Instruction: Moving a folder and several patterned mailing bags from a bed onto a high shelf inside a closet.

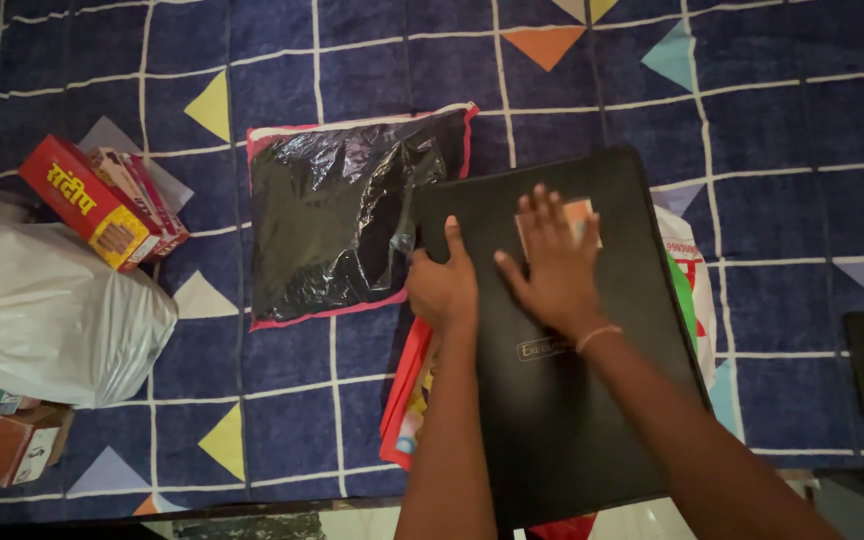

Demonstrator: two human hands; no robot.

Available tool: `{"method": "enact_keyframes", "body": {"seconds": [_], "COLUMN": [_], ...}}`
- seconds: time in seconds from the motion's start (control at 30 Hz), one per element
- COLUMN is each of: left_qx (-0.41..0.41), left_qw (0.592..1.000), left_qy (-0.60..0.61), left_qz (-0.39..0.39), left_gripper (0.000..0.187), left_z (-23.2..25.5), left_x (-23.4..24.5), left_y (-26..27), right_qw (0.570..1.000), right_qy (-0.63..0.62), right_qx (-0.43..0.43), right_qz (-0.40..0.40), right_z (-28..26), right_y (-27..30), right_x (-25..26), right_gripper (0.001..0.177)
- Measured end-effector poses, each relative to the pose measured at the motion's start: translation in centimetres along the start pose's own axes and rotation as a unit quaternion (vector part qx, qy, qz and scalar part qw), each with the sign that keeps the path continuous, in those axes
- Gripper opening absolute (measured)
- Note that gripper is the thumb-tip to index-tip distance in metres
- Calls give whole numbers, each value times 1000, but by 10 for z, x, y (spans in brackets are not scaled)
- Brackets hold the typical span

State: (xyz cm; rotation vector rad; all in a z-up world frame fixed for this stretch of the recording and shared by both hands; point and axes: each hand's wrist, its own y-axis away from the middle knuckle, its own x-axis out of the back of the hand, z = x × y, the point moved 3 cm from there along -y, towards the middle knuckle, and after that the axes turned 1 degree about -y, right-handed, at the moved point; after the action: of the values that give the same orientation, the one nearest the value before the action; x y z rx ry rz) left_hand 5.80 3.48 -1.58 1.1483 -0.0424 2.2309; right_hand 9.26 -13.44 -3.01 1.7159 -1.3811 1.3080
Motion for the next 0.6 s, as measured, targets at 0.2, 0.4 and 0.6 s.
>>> {"method": "enact_keyframes", "body": {"seconds": [0.2,0.4,0.6], "left_qx": [28,-11,63], "left_qw": [998,998,998], "left_qy": [25,29,21], "left_qz": [-42,57,-10], "left_gripper": [80,80,82], "left_z": [0,-18,-18], "left_x": [9,-3,6], "left_y": [4,1,6], "right_qw": [996,997,1000], "right_qy": [74,32,-5], "right_qx": [40,40,1], "right_qz": [-13,-53,8], "right_z": [28,-11,25], "right_y": [6,20,22], "right_x": [4,9,5], "right_gripper": [83,83,86]}}
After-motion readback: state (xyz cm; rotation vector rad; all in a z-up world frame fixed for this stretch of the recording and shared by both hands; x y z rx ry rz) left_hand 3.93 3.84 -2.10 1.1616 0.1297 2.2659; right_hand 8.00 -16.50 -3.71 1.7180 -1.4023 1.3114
